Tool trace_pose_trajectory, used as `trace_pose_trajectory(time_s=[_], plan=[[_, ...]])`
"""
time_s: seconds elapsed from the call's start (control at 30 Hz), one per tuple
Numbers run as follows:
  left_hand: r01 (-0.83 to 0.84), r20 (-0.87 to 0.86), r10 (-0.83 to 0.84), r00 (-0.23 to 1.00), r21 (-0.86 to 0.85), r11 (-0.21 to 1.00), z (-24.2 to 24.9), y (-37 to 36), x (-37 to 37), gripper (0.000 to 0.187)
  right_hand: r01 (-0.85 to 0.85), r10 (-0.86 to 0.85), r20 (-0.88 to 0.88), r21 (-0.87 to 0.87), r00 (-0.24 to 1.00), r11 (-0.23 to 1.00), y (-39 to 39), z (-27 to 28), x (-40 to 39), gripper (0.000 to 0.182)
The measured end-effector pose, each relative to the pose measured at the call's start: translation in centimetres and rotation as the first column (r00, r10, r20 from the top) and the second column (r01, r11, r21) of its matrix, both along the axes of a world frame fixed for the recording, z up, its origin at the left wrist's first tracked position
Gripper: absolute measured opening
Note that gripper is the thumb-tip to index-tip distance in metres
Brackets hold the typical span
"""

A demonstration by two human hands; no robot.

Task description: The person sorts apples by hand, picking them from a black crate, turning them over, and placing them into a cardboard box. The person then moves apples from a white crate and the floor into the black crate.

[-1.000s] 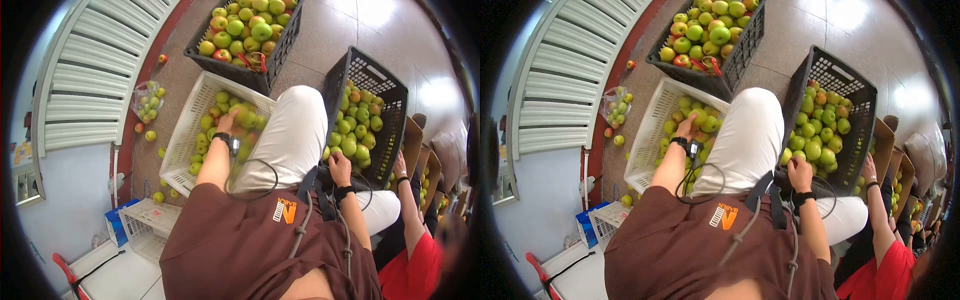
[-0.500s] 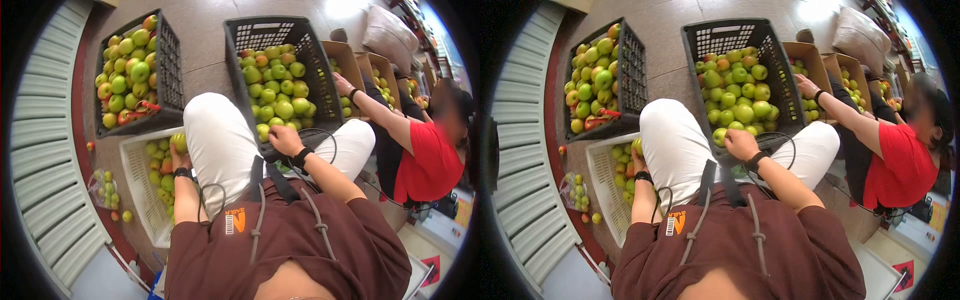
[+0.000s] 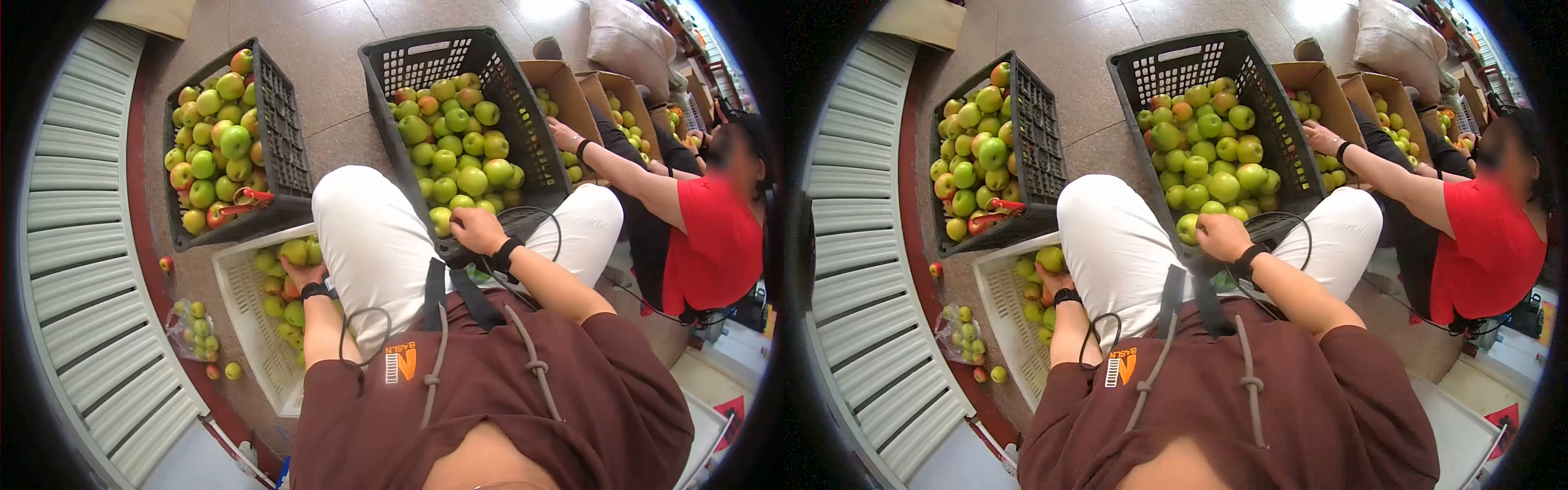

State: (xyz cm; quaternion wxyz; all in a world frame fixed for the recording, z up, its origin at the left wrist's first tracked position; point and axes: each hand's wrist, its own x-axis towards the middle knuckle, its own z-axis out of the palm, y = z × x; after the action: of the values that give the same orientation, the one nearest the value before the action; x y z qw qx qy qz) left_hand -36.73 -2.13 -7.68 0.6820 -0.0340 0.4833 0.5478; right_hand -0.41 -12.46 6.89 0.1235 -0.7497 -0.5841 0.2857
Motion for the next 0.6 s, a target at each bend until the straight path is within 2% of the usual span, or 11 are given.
trace_pose_trajectory(time_s=[0.07, 0.17, 0.23, 0.33, 0.37, 0.4, 0.47, 0.5, 0.57, 0.6], plan=[[-0.052, 0.031, 0.054, 0.998, -0.079, 0.996, -0.2, 0.6, -0.4, 0.081, 0.001, -0.001, 0.009, -0.008, 1.0, 1.0, -0.1, -0.2, 0.0, 0.02], [-0.062, -0.109, 0.055, 0.992, -0.059, 0.996, -0.6, 0.5, -0.5, 0.081, 0.009, -0.009, 0.01, -0.009, 1.0, 1.0, 0.0, -0.1, 0.0, 0.02], [-0.081, -0.06, 0.075, 0.995, -0.094, 0.992, 0.4, 0.0, -0.9, 0.083, 0.015, -0.015, 0.0, -0.014, 1.0, 1.0, -0.1, -0.1, 0.1, 0.02], [-0.109, 0.112, 0.11, 0.988, -0.012, 0.994, 1.4, -0.8, -2.4, 0.082, 0.008, -0.008, -0.016, 0.012, 1.0, 1.0, -0.3, -0.4, 0.3, 0.019], [-0.095, 0.123, 0.09, 0.988, 0.04, 0.995, 1.6, -1.2, -3.4, 0.079, 0.019, -0.019, -0.024, 0.009, 1.0, 1.0, -0.4, -0.5, 0.3, 0.019], [-0.122, 0.208, 0.106, 0.972, 0.066, 0.99, 1.8, -1.7, -4.4, 0.075, 0.028, -0.028, -0.032, 0.01, 0.999, 1.0, -0.4, -0.5, 0.3, 0.019], [-0.087, 0.173, 0.061, 0.983, 0.15, 0.985, 3.6, -2.7, -5.9, 0.073, 0.047, -0.045, -0.066, 0.022, 0.997, 0.999, -0.3, -0.5, 0.3, 0.02], [-0.015, 0.174, -0.022, 0.985, 0.209, 0.978, 4.8, -3.1, -6.8, 0.072, 0.058, -0.055, -0.089, 0.034, 0.995, 0.998, -0.3, -0.5, 0.3, 0.02], [0.06, 0.283, -0.164, 0.945, 0.343, 0.937, 8.1, -3.6, -7.1, 0.074, 0.082, -0.074, -0.117, 0.063, 0.99, 0.995, -0.2, -1.3, 0.8, 0.022], [0.119, 0.291, -0.299, 0.909, 0.508, 0.853, 10.5, -3.6, -6.1, 0.075, 0.085, -0.064, -0.162, 0.126, 0.985, 0.988, 0.0, -1.9, 1.2, 0.024]])
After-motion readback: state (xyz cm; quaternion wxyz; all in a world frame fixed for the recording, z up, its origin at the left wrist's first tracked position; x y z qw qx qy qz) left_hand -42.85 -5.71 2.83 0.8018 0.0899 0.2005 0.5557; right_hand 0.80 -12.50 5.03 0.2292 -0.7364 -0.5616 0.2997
